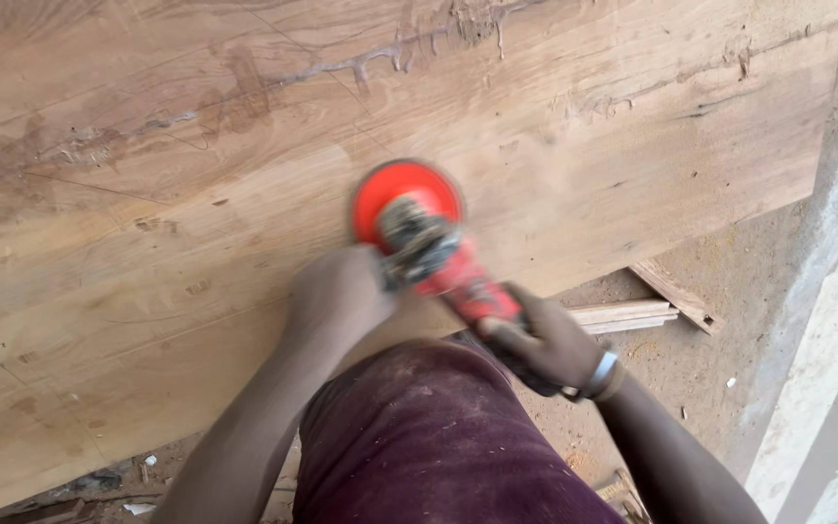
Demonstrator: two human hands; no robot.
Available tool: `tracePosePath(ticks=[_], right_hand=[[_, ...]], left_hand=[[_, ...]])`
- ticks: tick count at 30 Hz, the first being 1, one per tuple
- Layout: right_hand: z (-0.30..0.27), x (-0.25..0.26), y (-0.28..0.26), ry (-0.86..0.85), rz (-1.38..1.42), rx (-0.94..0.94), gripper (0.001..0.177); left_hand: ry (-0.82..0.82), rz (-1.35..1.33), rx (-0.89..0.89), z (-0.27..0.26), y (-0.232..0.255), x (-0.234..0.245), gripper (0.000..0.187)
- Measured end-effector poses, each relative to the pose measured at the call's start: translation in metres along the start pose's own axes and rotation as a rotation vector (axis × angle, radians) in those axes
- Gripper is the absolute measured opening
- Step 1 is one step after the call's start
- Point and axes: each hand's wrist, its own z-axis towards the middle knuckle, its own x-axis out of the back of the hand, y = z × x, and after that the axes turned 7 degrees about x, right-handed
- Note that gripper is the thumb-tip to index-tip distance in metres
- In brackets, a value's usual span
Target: The person sands a large wooden board using a power sander, moving the tool across the surface to smooth it.
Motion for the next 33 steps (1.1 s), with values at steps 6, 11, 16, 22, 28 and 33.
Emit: tracePosePath(ticks=[6, 11, 16, 22, 28, 33], right_hand=[[-0.024, 0.053, 0.049, 0.218, 0.278, 0.056, 0.057], [-0.038, 0.098, 0.092, 0.306, 0.461, 0.002, 0.045], [-0.046, 0.11, 0.139, 0.326, 0.572, -0.024, 0.044], [-0.017, 0.04, 0.112, 0.119, 0.126, -0.06, 0.059], [0.029, -0.024, 0.008, -0.083, -0.216, 0.461, 0.079], [0.038, -0.065, -0.034, -0.171, -0.46, 0.415, 0.076]], left_hand=[[-0.043, 0.12, -0.247, 0.056, 0.1, 0.005, 0.018], [0.054, 0.152, -0.344, 0.083, 0.174, -0.003, 0.016], [0.038, 0.298, -0.343, 0.085, 0.21, -0.027, 0.021], [0.182, 0.04, -0.076, 0.015, 0.091, -0.055, 0.008], [0.279, -0.025, 0.335, -0.057, -0.049, -0.064, 0.027], [0.236, -0.133, 0.483, -0.089, -0.105, -0.056, 0.04]])
